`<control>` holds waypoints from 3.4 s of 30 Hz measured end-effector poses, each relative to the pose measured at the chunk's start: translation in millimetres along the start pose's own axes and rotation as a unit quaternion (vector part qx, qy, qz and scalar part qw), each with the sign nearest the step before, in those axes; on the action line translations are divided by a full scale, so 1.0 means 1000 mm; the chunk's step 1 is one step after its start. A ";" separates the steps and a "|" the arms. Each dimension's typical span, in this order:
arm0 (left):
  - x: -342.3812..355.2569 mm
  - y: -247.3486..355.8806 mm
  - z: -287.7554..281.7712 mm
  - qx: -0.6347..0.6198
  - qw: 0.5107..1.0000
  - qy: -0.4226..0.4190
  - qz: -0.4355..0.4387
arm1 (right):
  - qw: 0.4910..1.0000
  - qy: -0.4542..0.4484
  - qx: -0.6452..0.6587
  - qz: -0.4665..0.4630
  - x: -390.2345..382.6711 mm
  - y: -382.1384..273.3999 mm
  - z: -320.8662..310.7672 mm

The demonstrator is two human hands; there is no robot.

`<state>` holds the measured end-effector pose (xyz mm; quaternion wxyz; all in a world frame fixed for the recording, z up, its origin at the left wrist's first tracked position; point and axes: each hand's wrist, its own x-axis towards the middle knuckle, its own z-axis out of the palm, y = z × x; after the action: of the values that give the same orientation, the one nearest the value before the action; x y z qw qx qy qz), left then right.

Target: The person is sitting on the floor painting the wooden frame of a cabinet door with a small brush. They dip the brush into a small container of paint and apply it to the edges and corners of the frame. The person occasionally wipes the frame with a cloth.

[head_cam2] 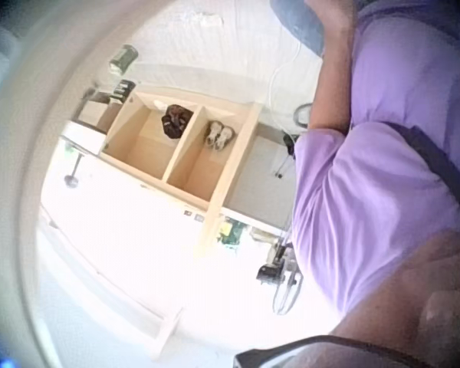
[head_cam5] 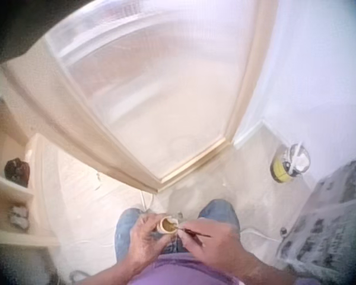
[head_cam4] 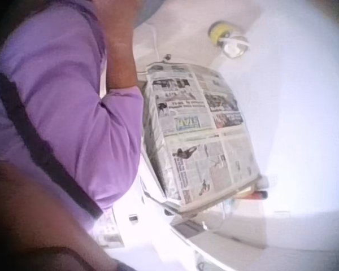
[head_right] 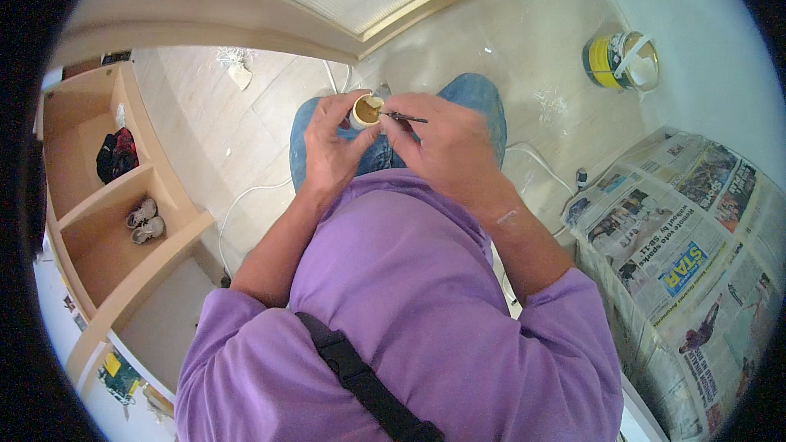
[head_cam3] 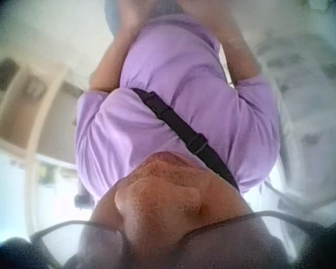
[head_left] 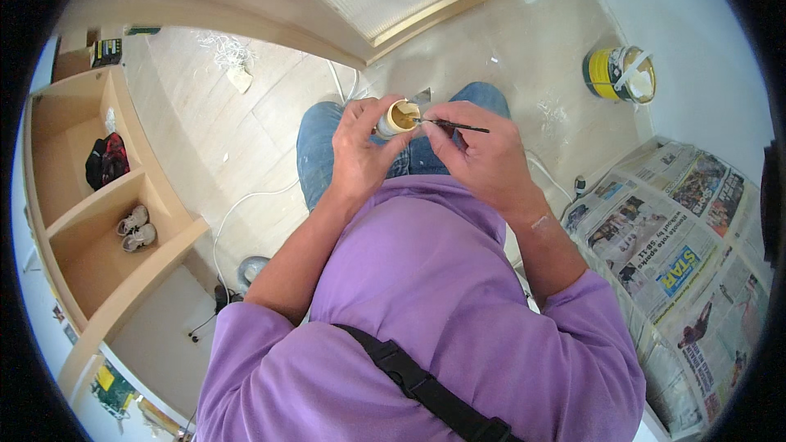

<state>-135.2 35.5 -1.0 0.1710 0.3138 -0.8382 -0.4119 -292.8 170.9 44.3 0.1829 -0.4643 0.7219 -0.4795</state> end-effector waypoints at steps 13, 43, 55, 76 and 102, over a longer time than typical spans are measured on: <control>-0.038 -0.002 -0.029 -0.061 0.996 0.059 -0.005 | 0.999 -0.022 -0.021 -0.029 -0.008 -0.051 0.018; -0.037 -0.106 -0.109 -0.171 0.981 0.075 -0.046 | 0.994 0.045 -0.060 0.077 0.024 -0.119 0.132; -0.037 -0.188 -0.048 -0.033 0.991 -0.104 -0.079 | 0.721 0.348 0.503 0.325 -0.067 0.099 0.092; 0.009 -0.193 0.003 0.164 0.956 -0.219 -0.110 | 0.562 0.339 0.607 0.449 0.020 0.255 0.307; 0.002 -0.194 -0.001 0.163 0.954 -0.226 -0.115 | 0.588 0.308 0.576 0.477 0.021 0.250 0.320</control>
<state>-61.5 -56.2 -155.7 -0.1246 0.3306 -0.8691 -0.3462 -200.0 12.6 -318.8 0.3812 0.3245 0.4257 -0.7537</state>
